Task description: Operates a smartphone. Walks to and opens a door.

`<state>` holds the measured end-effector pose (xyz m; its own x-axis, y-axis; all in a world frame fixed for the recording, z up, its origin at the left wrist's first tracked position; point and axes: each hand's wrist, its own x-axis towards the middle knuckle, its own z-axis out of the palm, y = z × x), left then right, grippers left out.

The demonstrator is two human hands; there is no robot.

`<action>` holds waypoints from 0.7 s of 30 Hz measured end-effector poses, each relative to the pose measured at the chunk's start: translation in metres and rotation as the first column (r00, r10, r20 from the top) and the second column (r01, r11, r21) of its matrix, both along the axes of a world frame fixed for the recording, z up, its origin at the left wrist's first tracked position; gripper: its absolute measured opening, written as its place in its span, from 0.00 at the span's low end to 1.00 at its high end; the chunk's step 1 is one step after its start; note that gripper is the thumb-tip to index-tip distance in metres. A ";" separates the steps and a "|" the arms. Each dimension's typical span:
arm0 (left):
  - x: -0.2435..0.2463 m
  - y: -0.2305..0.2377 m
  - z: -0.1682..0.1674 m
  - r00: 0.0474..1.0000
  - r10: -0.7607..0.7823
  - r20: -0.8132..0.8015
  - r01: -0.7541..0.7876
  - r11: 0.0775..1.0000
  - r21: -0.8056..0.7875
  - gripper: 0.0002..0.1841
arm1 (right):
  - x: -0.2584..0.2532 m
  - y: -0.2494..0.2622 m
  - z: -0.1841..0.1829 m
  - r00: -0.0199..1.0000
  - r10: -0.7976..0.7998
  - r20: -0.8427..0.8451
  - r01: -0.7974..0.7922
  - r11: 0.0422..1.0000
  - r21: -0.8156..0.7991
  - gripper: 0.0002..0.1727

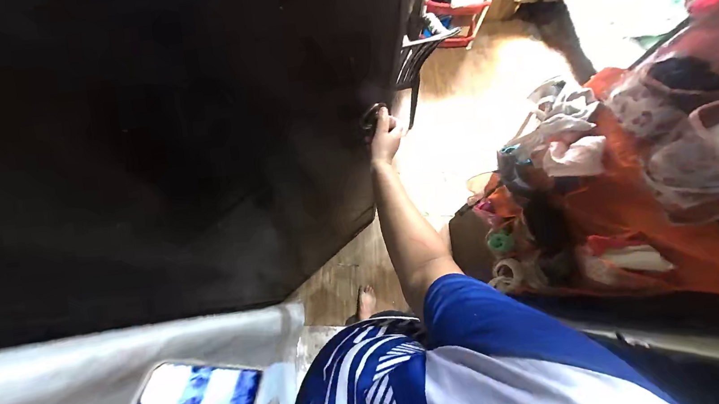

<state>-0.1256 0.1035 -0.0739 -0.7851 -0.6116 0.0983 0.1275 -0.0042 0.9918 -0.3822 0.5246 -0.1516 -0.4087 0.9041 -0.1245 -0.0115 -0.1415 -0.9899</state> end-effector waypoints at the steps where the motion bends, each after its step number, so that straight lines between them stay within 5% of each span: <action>1: -0.019 0.018 -0.010 0.995 -0.095 0.034 0.093 0.993 0.073 0.28 | -0.011 0.003 0.001 0.999 0.034 0.021 -0.035 0.999 0.035 0.30; 5: -0.084 0.074 -0.035 0.936 -0.341 0.087 0.316 0.923 0.219 0.26 | -0.055 0.018 0.002 0.977 0.126 0.172 -0.177 0.928 0.329 0.26; 9: -0.143 0.119 -0.044 0.876 -0.467 0.122 0.430 0.870 0.243 0.24 | -0.088 0.026 -0.003 0.922 0.082 0.378 -0.344 0.622 0.703 0.23; 13: -0.211 0.160 -0.050 0.786 -0.596 0.165 0.557 0.798 0.230 0.24 | -0.120 0.038 0.017 0.754 0.232 0.615 -0.630 0.519 0.577 0.31; 21: -0.359 0.265 -0.086 0.590 -0.760 0.274 0.722 0.648 0.243 0.25 | -0.199 0.048 0.053 0.458 0.404 0.792 -0.881 0.325 0.344 0.36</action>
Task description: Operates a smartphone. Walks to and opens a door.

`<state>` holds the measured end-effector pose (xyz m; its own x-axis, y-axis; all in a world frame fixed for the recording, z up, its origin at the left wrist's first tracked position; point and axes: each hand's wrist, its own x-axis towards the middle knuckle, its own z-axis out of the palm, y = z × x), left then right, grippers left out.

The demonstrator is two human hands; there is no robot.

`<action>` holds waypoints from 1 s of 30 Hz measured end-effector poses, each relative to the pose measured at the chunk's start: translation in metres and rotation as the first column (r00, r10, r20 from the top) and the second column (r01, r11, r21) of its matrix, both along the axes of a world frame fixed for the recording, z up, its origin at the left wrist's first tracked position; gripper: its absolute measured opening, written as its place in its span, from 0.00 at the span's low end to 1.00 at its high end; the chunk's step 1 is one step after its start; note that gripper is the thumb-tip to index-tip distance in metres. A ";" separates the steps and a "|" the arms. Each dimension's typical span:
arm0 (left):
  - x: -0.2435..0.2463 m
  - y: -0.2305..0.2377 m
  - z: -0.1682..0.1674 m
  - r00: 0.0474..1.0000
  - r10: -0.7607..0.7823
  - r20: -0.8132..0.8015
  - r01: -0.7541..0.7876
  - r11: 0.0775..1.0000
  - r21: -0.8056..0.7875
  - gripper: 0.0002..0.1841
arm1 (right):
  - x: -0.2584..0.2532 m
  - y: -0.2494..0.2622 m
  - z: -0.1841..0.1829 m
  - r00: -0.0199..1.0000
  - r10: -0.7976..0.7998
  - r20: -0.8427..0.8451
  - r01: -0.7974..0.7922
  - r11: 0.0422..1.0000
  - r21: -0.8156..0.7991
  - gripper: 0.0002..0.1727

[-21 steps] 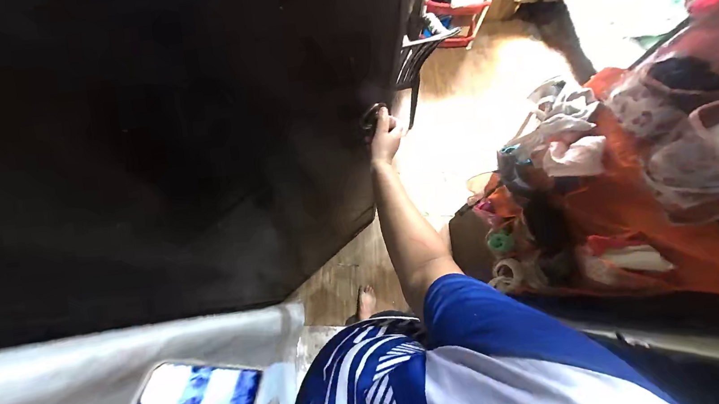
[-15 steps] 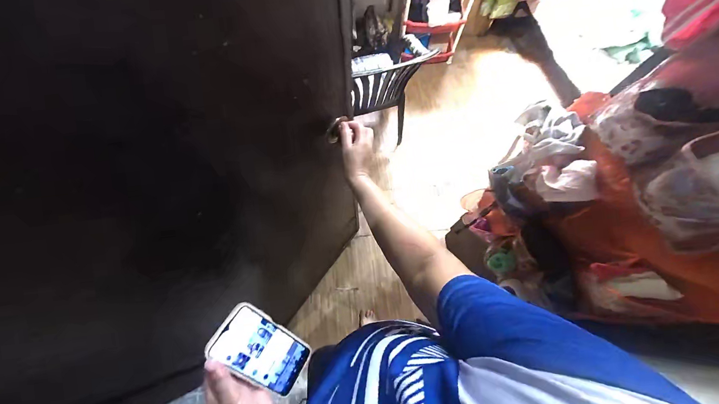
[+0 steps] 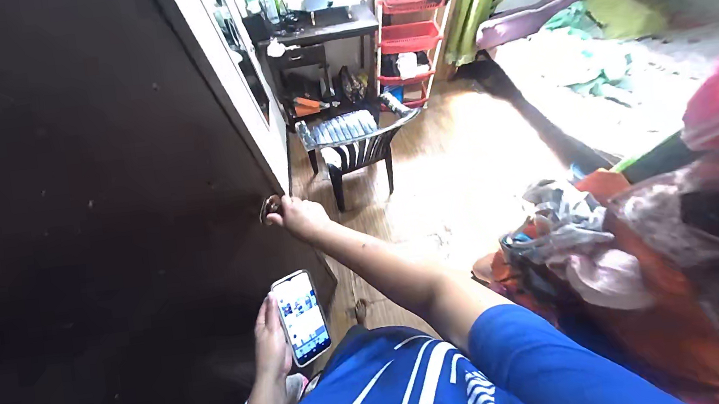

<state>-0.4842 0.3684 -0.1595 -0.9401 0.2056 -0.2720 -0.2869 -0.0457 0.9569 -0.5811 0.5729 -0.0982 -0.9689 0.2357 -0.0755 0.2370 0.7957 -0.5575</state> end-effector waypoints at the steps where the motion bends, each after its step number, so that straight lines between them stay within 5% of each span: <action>1: -0.018 0.016 -0.004 1.000 -0.023 0.009 0.023 1.000 -0.021 0.26 | -0.010 0.002 0.006 0.998 0.046 0.041 -0.047 0.999 0.006 0.37; 4: -0.065 0.068 -0.011 0.997 -0.059 0.049 0.062 0.995 -0.083 0.25 | -0.037 0.011 0.013 0.970 0.196 0.147 -0.196 0.981 -0.010 0.39; 7: -0.107 0.117 -0.008 0.994 -0.098 0.051 0.101 0.993 -0.061 0.22 | -0.049 0.048 0.013 0.935 0.351 0.053 -0.345 0.934 -0.093 0.37; 12: -0.173 0.207 0.010 0.966 -0.257 0.004 0.255 0.963 0.091 0.25 | -0.042 0.182 0.013 0.949 -0.020 -0.313 -0.038 0.983 -0.178 0.29; 15: -0.198 0.270 0.017 0.954 -0.300 0.003 0.296 0.944 0.147 0.27 | -0.038 0.286 -0.015 0.922 -0.256 -0.291 0.143 0.923 -0.358 0.30; 18: -0.219 0.337 0.024 0.954 -0.301 -0.002 0.293 0.925 0.244 0.28 | -0.028 0.366 -0.040 0.899 -0.413 -0.148 0.254 0.766 -0.591 0.31; 24: -0.242 0.476 0.051 0.919 -0.392 0.048 0.348 0.862 0.369 0.30 | -0.023 0.471 -0.031 0.922 -0.383 -0.048 0.172 0.519 -0.838 0.28; 30: -0.239 0.604 0.058 0.866 -0.492 0.093 0.418 0.812 0.407 0.30 | -0.013 0.558 -0.015 0.928 -0.337 -0.158 0.023 0.476 -0.879 0.30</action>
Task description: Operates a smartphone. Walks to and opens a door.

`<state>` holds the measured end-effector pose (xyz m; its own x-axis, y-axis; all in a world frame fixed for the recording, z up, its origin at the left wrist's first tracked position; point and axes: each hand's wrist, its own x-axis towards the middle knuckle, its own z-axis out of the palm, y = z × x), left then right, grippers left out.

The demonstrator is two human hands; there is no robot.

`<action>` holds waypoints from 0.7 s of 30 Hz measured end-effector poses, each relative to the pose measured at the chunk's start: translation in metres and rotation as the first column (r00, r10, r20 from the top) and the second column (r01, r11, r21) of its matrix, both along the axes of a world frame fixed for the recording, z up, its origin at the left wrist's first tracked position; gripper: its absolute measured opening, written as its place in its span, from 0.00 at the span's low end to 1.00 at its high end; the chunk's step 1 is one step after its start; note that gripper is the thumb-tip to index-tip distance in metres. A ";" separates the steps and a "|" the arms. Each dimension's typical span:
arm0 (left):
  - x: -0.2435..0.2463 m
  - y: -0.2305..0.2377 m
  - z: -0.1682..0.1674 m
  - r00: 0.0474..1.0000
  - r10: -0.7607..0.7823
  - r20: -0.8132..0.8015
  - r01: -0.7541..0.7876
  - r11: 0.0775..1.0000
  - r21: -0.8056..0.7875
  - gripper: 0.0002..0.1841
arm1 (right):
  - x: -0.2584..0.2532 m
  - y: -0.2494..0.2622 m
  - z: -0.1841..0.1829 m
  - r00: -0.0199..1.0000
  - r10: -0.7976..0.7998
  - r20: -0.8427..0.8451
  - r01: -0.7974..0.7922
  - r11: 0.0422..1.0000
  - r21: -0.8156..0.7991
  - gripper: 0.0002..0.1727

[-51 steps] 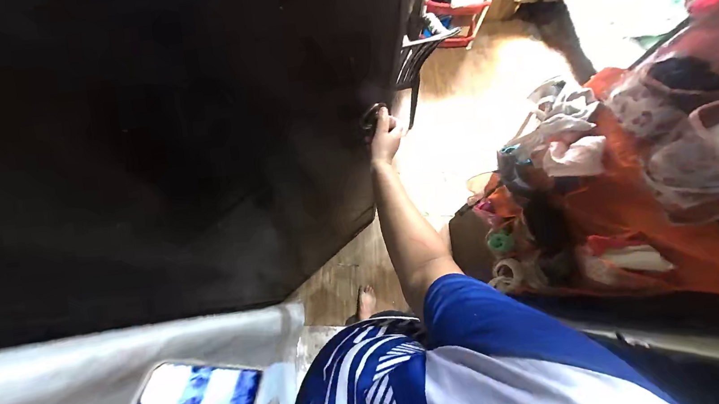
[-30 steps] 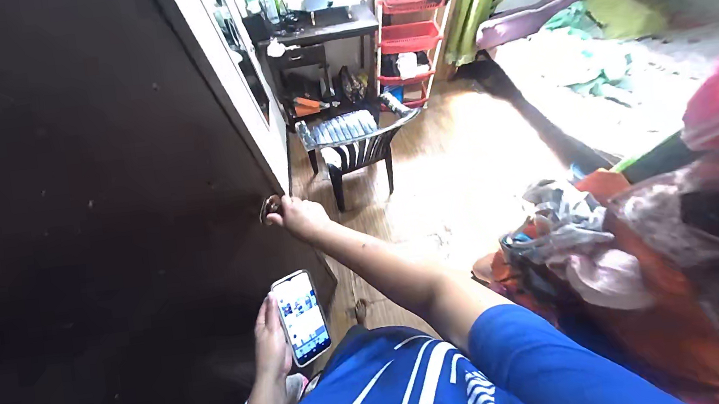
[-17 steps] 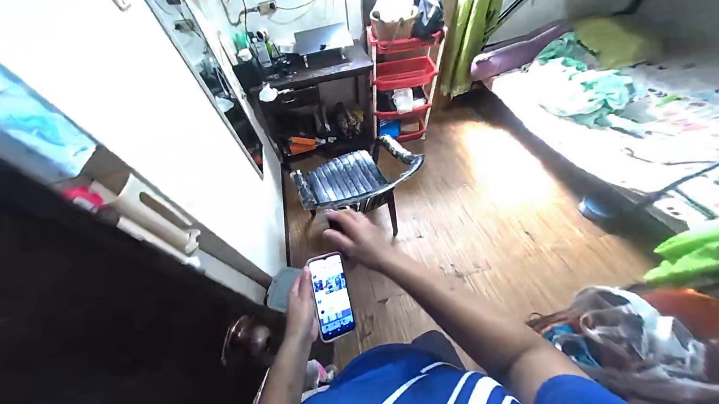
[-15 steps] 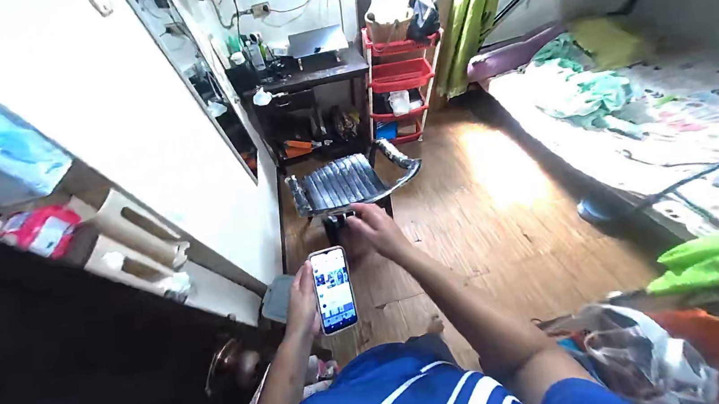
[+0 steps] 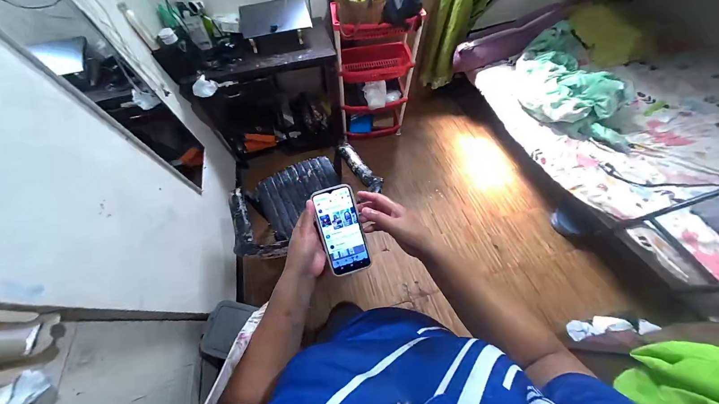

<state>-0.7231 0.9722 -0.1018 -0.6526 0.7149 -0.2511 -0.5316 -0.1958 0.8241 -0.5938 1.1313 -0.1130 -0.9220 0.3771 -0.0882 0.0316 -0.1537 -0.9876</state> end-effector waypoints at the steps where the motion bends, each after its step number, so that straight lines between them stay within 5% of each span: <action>1: 0.002 0.017 -0.001 1.000 -0.026 0.008 0.026 1.000 -0.004 0.30 | 0.005 0.012 0.001 1.000 -0.020 -0.006 0.020 1.000 -0.016 0.30; 10: 0.035 0.177 -0.010 0.947 -0.319 -0.047 0.317 0.947 -0.043 0.28 | 0.052 0.116 0.000 0.898 -0.439 -0.031 0.438 0.886 0.154 0.42; 15: 0.057 0.259 -0.016 0.888 -0.447 -0.105 0.445 0.895 -0.042 0.25 | 0.066 0.179 -0.006 0.753 -0.657 -0.019 0.642 0.728 0.242 0.30; 21: 0.054 0.346 -0.016 0.832 -0.552 -0.052 0.548 0.833 -0.081 0.26 | 0.079 0.250 0.001 0.706 -0.707 0.043 0.684 0.696 0.217 0.26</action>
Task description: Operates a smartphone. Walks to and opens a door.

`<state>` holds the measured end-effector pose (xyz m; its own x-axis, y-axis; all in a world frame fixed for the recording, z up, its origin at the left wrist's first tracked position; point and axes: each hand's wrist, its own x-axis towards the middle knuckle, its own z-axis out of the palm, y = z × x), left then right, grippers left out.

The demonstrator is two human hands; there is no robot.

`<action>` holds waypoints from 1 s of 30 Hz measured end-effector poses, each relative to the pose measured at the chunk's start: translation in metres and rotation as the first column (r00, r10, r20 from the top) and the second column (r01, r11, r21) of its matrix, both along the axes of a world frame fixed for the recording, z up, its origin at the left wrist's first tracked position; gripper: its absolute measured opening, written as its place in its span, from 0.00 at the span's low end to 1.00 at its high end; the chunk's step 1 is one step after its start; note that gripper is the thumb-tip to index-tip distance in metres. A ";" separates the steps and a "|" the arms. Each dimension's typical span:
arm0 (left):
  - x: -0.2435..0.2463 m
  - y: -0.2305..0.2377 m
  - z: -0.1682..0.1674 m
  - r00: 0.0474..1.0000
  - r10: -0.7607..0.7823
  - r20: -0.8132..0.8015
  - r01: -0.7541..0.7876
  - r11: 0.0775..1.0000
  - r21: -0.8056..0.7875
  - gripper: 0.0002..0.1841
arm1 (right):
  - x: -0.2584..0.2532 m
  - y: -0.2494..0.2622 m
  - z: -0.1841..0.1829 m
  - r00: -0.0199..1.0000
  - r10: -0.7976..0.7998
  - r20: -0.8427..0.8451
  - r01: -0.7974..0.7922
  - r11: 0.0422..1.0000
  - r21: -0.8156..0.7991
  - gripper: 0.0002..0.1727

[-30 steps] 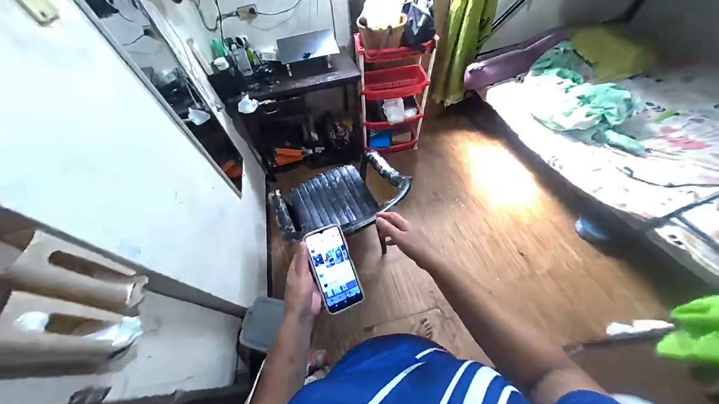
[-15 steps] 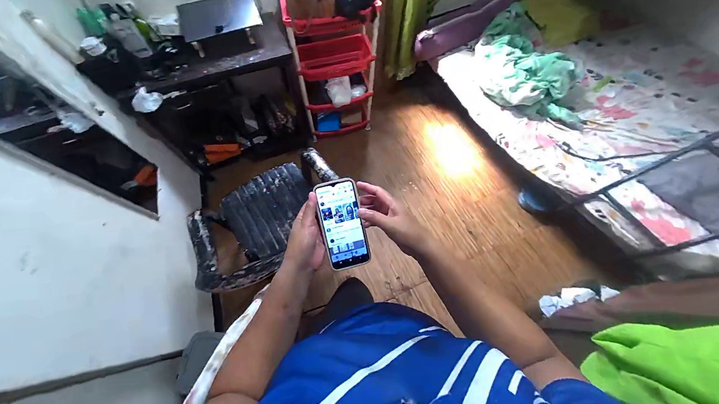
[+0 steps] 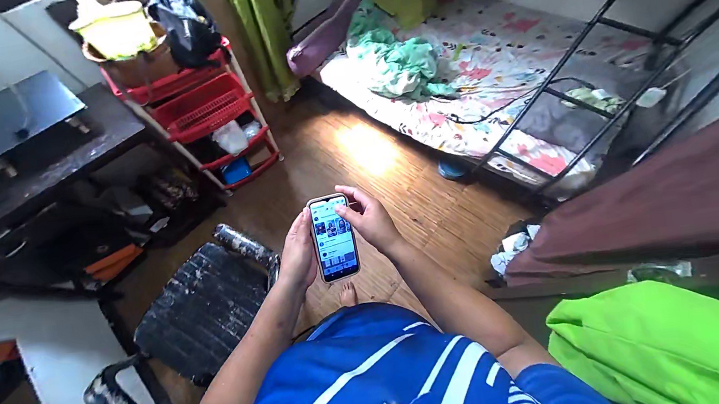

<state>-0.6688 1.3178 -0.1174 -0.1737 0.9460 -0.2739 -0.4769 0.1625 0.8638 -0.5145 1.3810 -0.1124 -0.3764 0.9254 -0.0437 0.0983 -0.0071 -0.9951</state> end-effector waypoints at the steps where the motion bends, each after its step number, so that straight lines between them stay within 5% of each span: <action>1: -0.001 0.013 0.000 1.000 -0.023 0.005 0.023 1.000 -0.002 0.26 | 0.002 0.010 0.001 1.000 -0.008 0.014 0.008 1.000 -0.003 0.26; 8: -0.010 0.098 -0.012 0.966 -0.254 0.040 0.254 0.967 -0.004 0.28 | 0.008 0.071 -0.002 0.985 -0.168 0.048 0.168 0.986 0.009 0.20; 19: 0.047 0.220 -0.017 0.749 -0.569 0.339 0.604 0.797 0.004 0.33 | 0.081 0.156 -0.007 0.896 -0.439 -0.065 0.431 0.896 -0.101 0.17; 26: 0.118 0.307 -0.061 0.442 -0.728 0.525 0.819 0.566 0.096 0.50 | 0.163 0.256 -0.013 0.799 -0.599 -0.061 0.593 0.800 -0.092 0.19; 30: 0.176 0.374 -0.063 0.358 -0.734 0.577 0.843 0.520 0.139 0.55 | 0.220 0.317 -0.017 0.752 -0.658 -0.015 0.655 0.751 -0.088 0.22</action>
